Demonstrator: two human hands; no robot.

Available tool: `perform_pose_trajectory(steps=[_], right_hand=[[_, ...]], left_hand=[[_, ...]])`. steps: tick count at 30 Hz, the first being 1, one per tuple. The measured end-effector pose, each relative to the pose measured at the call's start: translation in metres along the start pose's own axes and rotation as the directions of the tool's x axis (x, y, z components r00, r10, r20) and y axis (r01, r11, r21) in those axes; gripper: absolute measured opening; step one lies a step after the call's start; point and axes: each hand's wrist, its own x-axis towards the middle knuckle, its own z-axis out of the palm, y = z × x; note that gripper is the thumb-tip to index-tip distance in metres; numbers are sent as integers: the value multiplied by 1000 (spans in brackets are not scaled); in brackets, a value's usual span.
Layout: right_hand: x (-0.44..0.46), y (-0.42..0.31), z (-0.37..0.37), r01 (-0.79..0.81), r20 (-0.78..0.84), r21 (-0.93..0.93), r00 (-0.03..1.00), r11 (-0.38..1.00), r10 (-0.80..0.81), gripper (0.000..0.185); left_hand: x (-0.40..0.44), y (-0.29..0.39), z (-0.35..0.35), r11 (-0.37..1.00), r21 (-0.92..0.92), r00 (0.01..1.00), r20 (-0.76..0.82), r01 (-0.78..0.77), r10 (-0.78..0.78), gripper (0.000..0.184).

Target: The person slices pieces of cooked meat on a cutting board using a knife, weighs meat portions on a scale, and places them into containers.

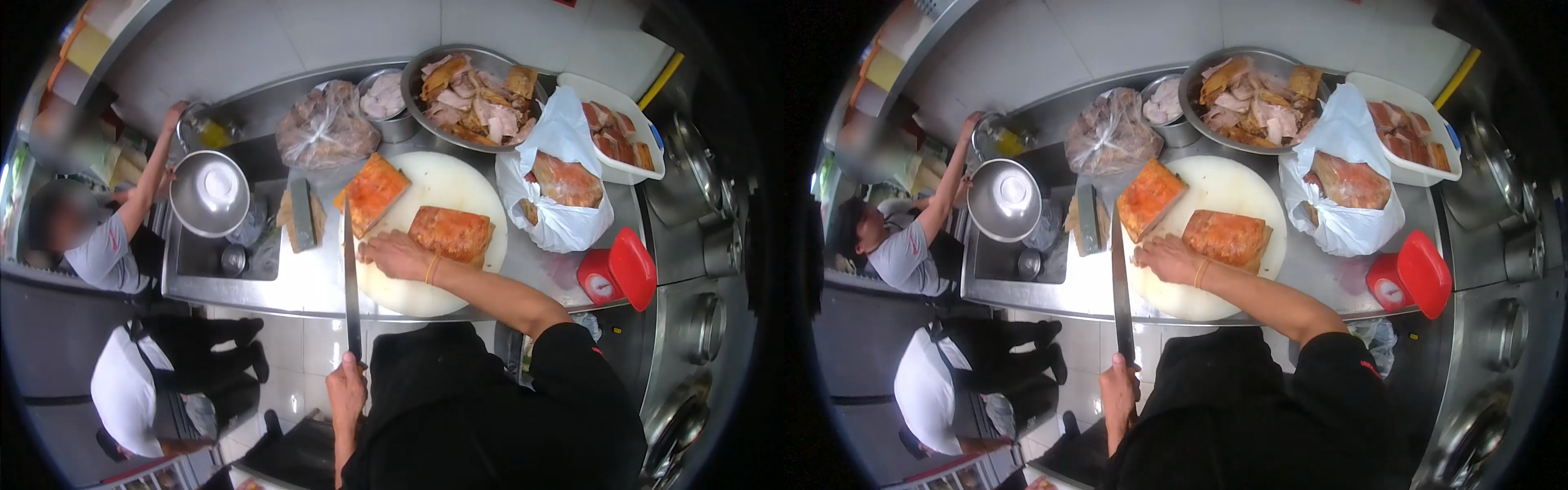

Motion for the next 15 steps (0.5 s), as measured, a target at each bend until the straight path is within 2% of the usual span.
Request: perform_pose_trajectory(steps=[3,4,7,9,10,11,13,15], right_hand=[[-6,-14,-25,-144,32,181,990,973,140,26],[-16,-14,-41,-84,-115,265,986,961,119,28],[-26,6,-98,-330,-144,329,908,885,392,32],[-19,60,-129,-299,-357,128,876,946,325,38],[-15,73,-170,-367,-303,125,870,922,388,43],[-9,110,-180,-369,-504,57,791,928,346,46],[-7,151,-205,-399,-772,-70,602,914,204,46],[-17,147,-228,-379,-778,-188,621,906,99,49]], left_hand=[[-4,7,0,996,-81,999,-7,48,-48,73],[-3,1,1,992,-120,999,-13,48,-50,74],[-5,3,-2,982,-151,993,-6,116,-118,74],[-3,5,-1,986,-130,994,2,108,-109,74],[-2,6,-1,987,-118,994,10,107,-106,74],[0,5,0,991,-101,996,12,91,-90,73],[5,-4,2,995,-65,997,20,72,-71,73],[10,-8,1,1000,19,1000,31,5,-6,72]])
